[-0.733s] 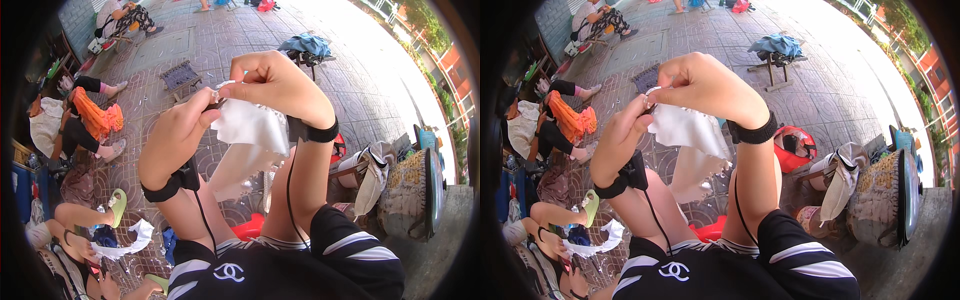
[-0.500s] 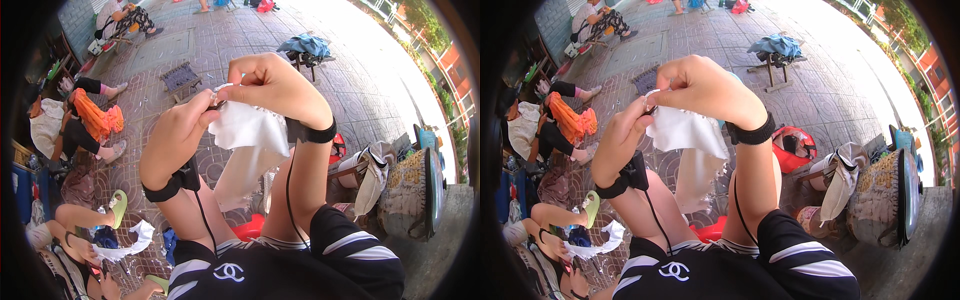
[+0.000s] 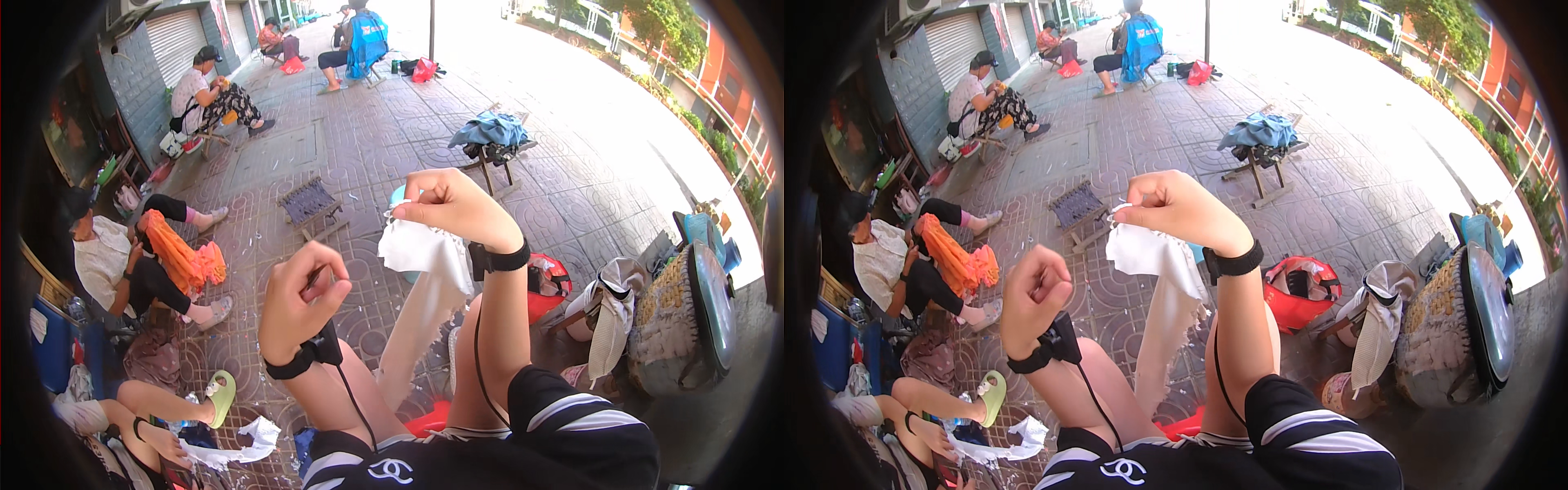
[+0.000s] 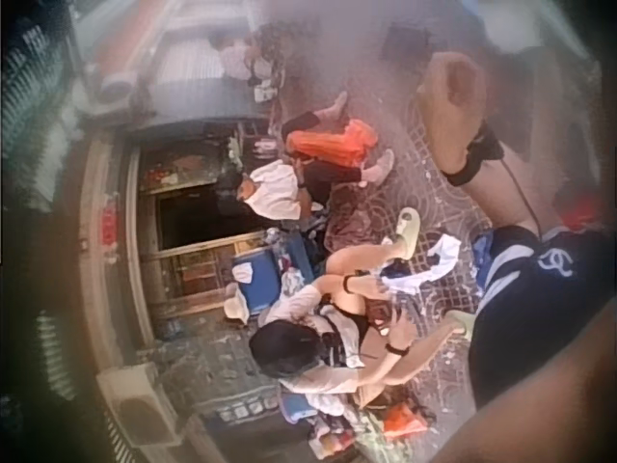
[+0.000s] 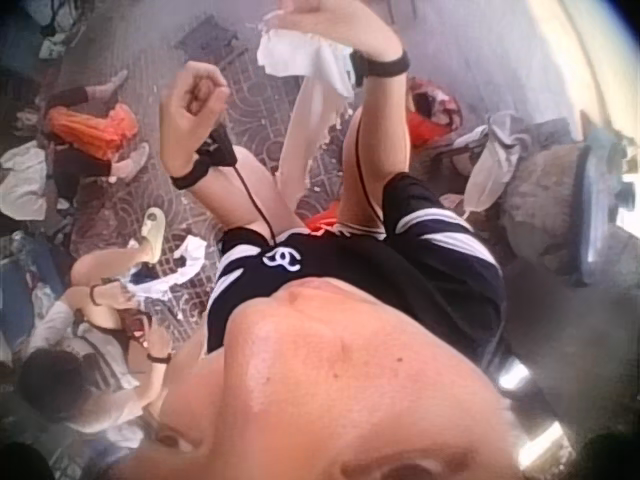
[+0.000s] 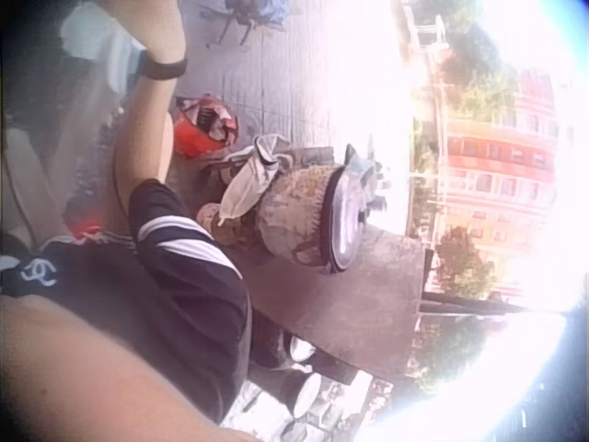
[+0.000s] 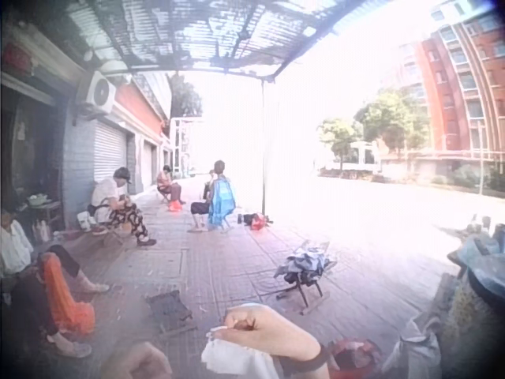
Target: Trim and stitch a piece of white fabric or leather using small thread clippers.
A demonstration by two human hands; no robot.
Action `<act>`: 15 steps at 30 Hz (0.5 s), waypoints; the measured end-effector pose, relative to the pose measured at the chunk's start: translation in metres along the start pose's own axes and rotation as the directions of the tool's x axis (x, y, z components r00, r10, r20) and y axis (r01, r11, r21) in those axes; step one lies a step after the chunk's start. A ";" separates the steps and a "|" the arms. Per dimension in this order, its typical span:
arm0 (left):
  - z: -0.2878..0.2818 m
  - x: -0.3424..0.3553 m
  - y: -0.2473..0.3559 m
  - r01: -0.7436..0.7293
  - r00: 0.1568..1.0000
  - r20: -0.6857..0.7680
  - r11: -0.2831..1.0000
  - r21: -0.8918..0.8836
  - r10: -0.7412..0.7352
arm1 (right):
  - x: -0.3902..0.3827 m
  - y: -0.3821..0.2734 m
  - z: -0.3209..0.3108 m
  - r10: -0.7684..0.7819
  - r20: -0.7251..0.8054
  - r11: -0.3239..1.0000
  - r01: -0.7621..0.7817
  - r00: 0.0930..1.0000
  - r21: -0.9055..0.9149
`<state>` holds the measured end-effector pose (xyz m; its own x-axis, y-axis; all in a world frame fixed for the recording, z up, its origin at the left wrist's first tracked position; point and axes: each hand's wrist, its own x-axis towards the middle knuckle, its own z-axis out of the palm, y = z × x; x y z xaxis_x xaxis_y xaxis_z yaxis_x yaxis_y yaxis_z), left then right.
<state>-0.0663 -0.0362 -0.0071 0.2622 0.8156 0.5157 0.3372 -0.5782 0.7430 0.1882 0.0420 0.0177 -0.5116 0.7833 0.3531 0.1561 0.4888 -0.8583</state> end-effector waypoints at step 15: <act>0.029 -0.024 0.213 -0.552 0.773 -0.428 0.829 -0.091 0.468 | 0.020 0.168 -0.022 0.225 -0.244 0.485 0.109 0.944 0.868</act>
<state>0.0257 -0.1796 0.1263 -0.0266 0.3690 0.9290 0.0527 -0.9276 0.3700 0.2224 0.1481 -0.1111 -0.2418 0.9424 0.2311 -0.7128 -0.0110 -0.7013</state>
